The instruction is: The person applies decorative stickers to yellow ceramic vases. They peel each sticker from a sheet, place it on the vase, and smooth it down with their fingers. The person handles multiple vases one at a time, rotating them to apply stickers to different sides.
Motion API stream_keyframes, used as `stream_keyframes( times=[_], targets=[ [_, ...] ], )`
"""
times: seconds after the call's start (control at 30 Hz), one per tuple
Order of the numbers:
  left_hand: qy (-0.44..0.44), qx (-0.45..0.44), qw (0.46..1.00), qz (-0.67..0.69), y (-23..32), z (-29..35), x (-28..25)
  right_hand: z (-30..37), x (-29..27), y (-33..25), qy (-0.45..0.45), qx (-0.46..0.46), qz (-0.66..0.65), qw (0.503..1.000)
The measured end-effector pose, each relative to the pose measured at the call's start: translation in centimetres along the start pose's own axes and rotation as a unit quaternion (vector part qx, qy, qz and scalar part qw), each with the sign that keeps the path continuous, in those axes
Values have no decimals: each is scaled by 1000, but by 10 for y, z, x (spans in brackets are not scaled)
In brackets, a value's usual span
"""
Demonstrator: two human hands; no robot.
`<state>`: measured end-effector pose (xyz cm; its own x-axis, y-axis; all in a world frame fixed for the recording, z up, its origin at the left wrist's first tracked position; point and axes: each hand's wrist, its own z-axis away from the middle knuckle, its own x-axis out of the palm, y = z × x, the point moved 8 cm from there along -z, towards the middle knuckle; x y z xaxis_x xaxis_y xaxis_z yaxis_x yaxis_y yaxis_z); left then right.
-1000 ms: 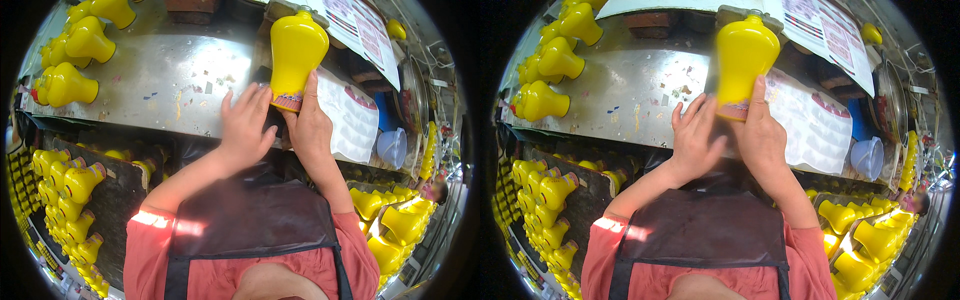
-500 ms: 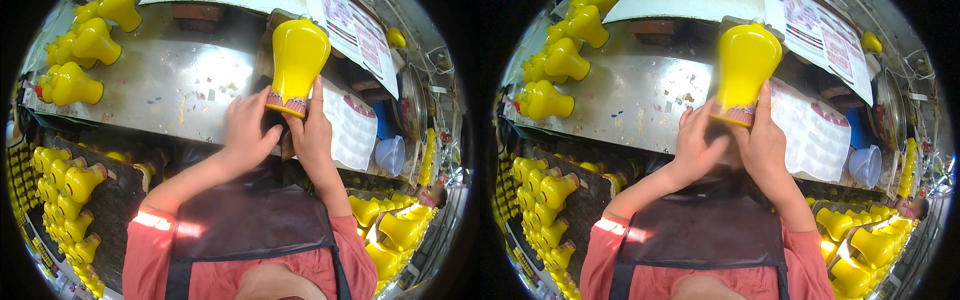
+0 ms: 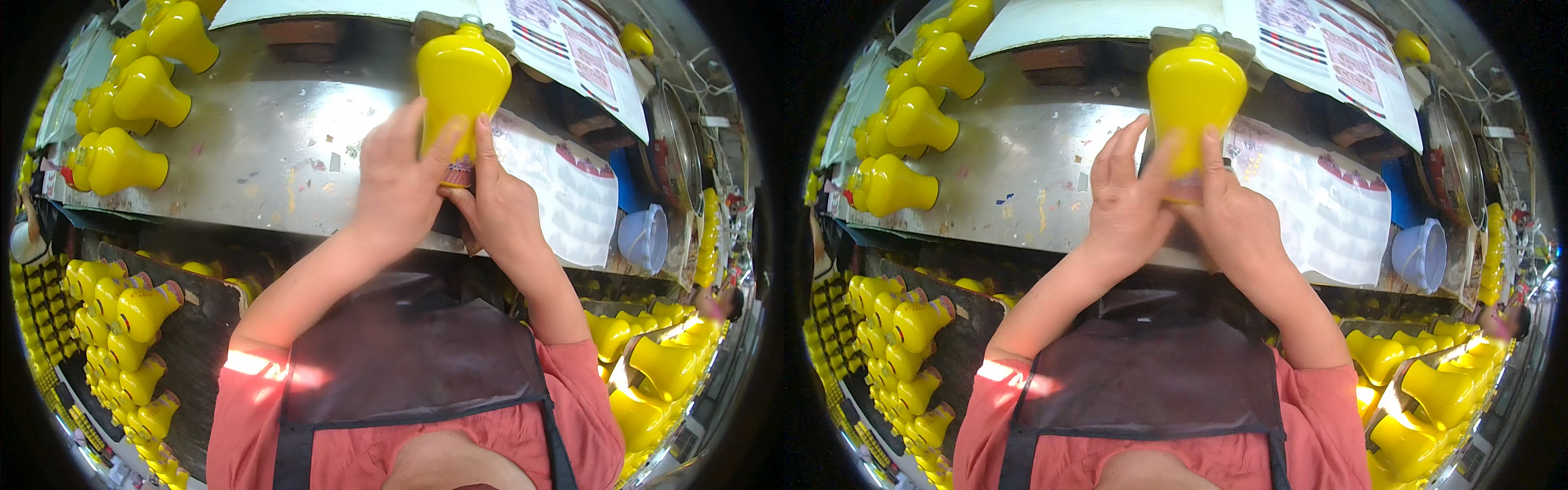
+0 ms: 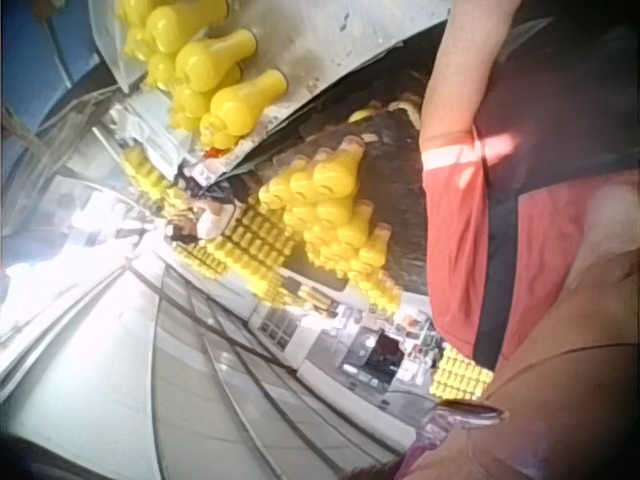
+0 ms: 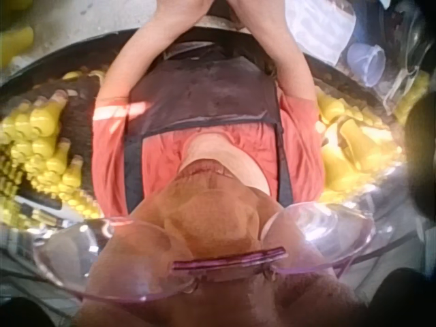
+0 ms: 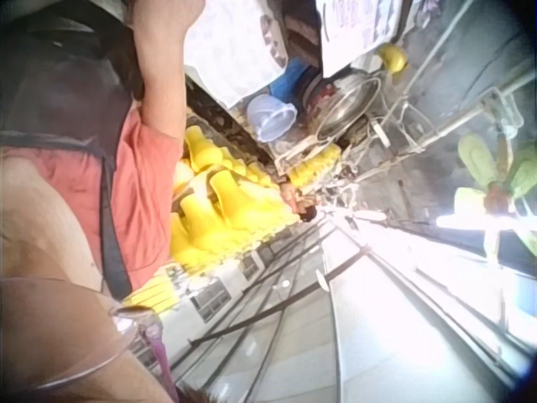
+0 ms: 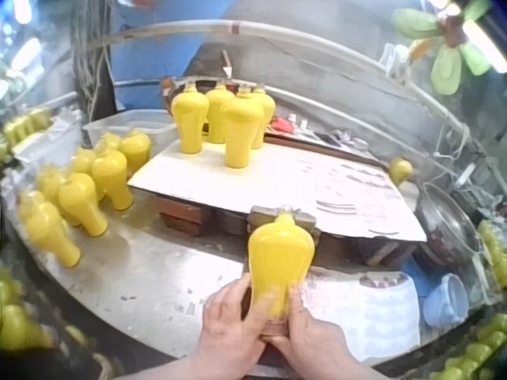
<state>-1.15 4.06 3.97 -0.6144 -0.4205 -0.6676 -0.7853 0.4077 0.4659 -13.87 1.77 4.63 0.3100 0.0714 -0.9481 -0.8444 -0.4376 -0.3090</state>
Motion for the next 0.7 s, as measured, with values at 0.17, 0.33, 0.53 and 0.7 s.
stream_keyframes(
  times=[0.17,0.33,0.53,0.7],
  targets=[
    [4,45,998,34,-6,-12,17,10,-30,21,142,29,-84,986],
    [-22,-1,993,117,-21,-6,18,-2,-14,50,76,92,-177,977],
    [-32,3,999,26,-6,-2,19,-7,-2,68,27,116,-257,959],
    [-60,-23,990,125,-25,-5,22,-3,7,75,-22,119,-238,964]
  ],
)
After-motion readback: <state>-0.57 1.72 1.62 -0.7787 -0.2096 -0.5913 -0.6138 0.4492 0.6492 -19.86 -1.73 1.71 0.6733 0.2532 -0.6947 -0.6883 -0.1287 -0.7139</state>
